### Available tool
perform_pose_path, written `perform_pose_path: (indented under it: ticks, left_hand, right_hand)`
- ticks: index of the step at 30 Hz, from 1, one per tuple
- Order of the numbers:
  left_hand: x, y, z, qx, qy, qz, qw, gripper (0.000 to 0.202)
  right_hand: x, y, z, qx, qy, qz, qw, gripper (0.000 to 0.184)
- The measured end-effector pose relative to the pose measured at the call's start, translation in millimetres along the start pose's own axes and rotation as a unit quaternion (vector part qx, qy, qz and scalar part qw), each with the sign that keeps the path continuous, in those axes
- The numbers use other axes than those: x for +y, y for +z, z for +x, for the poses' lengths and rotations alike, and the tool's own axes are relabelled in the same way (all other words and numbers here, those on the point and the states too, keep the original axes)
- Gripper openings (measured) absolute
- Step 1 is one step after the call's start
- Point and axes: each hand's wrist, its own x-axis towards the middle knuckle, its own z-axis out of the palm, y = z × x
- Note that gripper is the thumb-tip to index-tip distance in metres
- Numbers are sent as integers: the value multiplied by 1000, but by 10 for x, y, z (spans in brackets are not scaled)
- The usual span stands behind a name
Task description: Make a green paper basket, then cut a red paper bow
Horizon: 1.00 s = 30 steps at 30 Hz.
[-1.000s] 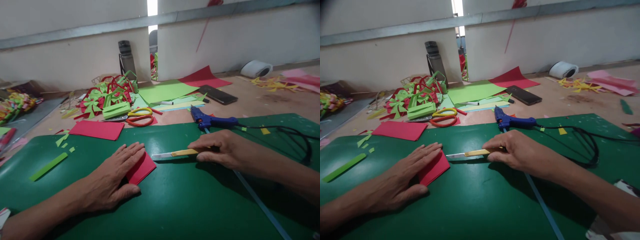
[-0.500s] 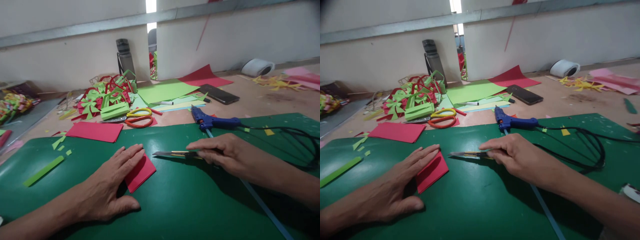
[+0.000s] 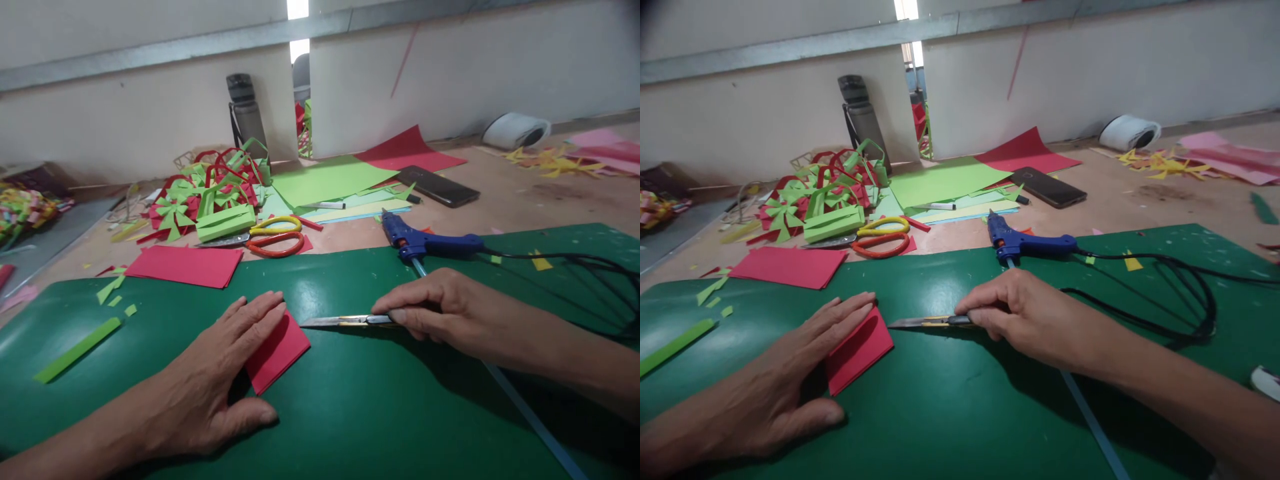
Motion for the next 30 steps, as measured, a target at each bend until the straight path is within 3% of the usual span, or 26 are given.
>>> perform_pose_path:
  ticks: [8, 19, 30]
  left_hand:
    - [-47, -28, 8, -24, 31, 11, 999, 88]
    - [-43, -15, 19, -44, 42, 48, 997, 86]
    - [-56, -48, 55, -111, 73, 73, 988, 86]
  right_hand:
    - [-24, 12, -1, 8, -14, 4, 1000, 25]
    - [-64, 9, -15, -40, 3, 10, 999, 25]
    - [-126, -37, 29, -86, 15, 29, 996, 26]
